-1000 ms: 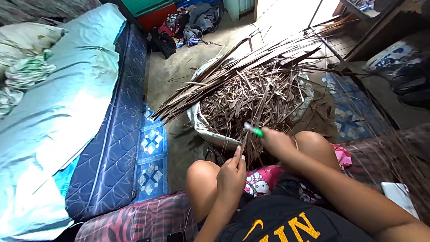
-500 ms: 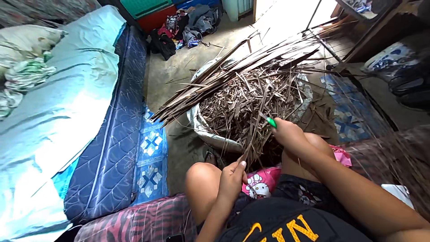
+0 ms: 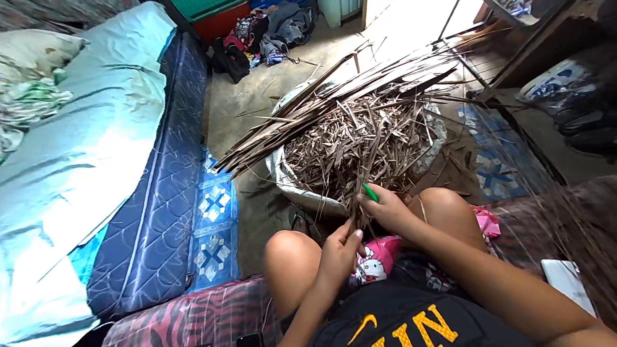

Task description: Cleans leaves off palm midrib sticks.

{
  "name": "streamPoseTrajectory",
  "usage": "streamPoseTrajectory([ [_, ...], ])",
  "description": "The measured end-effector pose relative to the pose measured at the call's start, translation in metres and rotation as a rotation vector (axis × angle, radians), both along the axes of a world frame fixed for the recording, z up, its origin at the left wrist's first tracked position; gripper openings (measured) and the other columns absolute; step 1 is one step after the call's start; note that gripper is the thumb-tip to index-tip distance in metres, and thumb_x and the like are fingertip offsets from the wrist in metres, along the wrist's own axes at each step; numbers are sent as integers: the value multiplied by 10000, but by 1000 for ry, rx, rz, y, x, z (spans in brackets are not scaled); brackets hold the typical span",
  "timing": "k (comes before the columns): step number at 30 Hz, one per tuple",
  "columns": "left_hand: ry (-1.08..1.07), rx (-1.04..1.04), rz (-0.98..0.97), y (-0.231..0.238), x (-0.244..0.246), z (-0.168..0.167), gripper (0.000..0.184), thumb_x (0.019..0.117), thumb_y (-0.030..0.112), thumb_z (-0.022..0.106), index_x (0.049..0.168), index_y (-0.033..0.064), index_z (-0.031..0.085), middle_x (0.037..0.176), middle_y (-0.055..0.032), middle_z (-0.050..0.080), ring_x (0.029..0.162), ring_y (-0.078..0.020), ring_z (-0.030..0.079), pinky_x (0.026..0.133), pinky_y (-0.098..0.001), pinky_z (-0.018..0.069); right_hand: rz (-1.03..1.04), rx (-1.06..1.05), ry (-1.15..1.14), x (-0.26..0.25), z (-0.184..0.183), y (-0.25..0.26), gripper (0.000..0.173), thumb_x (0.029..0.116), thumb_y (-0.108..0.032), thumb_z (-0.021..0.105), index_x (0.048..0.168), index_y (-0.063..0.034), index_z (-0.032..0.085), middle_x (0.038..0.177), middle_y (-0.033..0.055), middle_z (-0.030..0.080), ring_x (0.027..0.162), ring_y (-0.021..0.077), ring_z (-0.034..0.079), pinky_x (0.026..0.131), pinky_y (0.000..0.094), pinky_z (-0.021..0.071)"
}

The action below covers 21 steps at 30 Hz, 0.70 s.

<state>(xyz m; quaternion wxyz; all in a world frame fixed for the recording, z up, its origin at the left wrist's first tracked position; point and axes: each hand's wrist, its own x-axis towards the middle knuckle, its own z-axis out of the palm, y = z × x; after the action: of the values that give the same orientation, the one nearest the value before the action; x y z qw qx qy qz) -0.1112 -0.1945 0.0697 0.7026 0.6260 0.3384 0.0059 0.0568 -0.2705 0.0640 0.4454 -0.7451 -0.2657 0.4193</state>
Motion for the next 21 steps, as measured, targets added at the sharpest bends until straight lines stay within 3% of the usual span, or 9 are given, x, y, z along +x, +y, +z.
streamPoseTrajectory([
  [2, 14, 13, -59, 1, 0, 2, 572, 1049, 121, 482, 1574, -26, 306, 729, 8, 619, 463, -22, 441, 438, -191, 395, -68, 7, 20, 11, -6, 11, 233, 1092, -219, 485, 1129, -38, 625, 747, -4, 502, 598, 75, 467, 581, 270, 420],
  [5, -4, 142, 46, 1, -3, -2, 435, 1091, 148, 417, 1478, -43, 472, 639, 45, 556, 472, -14, 410, 457, -190, 362, 40, -69, -146, 19, -4, 12, 293, 1108, -285, 461, 1161, -53, 633, 816, 47, 543, 701, 154, 516, 680, 361, 444],
  [8, 95, 360, 94, 6, -5, -6, 379, 1098, 188, 413, 1347, -9, 621, 698, 7, 595, 579, -61, 547, 600, -255, 503, 437, -323, -366, -16, 31, -2, 307, 1075, -248, 483, 1238, -12, 592, 1009, 244, 678, 969, 432, 677, 817, 624, 513],
  [9, 141, 412, 96, 6, -5, -7, 360, 1088, 180, 411, 1305, 8, 640, 749, -24, 623, 633, -88, 582, 659, -291, 522, 543, -387, -395, -31, 37, -7, 306, 1069, -243, 495, 1237, -2, 579, 1031, 265, 683, 1003, 469, 681, 817, 647, 515],
  [11, 210, 488, 65, 6, -3, -7, 410, 1096, 190, 412, 1445, 44, 570, 897, -93, 704, 729, -140, 637, 757, -344, 546, 611, -463, -450, -49, 35, -13, 287, 1078, -240, 476, 1217, -4, 560, 1024, 251, 684, 1003, 459, 692, 797, 612, 534],
  [12, 218, 532, 51, 5, -1, -8, 414, 1097, 188, 410, 1448, 34, 566, 894, -106, 703, 721, -157, 630, 751, -363, 541, 576, -483, -501, -51, 30, -12, 275, 1071, -220, 480, 1208, 5, 561, 1012, 253, 688, 989, 459, 701, 777, 604, 544],
  [14, 237, 593, 21, 3, 2, -10, 373, 1104, 211, 407, 1319, -2, 626, 804, -96, 653, 672, -176, 608, 705, -382, 536, 462, -537, -583, -41, 20, -4, 281, 1063, -191, 485, 1232, 20, 561, 1036, 267, 691, 1001, 467, 703, 775, 606, 548],
  [18, 289, 591, -59, 1, 4, -1, 467, 1127, 267, 360, 1528, 60, 480, 1181, -179, 713, 890, -250, 697, 883, -451, 543, 194, -684, -569, 3, 14, 15, 324, 1098, -229, 431, 1314, -13, 535, 1170, 252, 682, 1123, 440, 677, 880, 601, 532],
  [21, 325, 604, -56, 4, 3, -3, 454, 1125, 263, 364, 1486, 43, 529, 1175, -187, 714, 928, -272, 704, 901, -476, 541, 316, -613, -464, -8, 26, 6, 332, 1083, -247, 461, 1286, -1, 553, 1137, 272, 675, 1097, 465, 669, 872, 638, 515],
])
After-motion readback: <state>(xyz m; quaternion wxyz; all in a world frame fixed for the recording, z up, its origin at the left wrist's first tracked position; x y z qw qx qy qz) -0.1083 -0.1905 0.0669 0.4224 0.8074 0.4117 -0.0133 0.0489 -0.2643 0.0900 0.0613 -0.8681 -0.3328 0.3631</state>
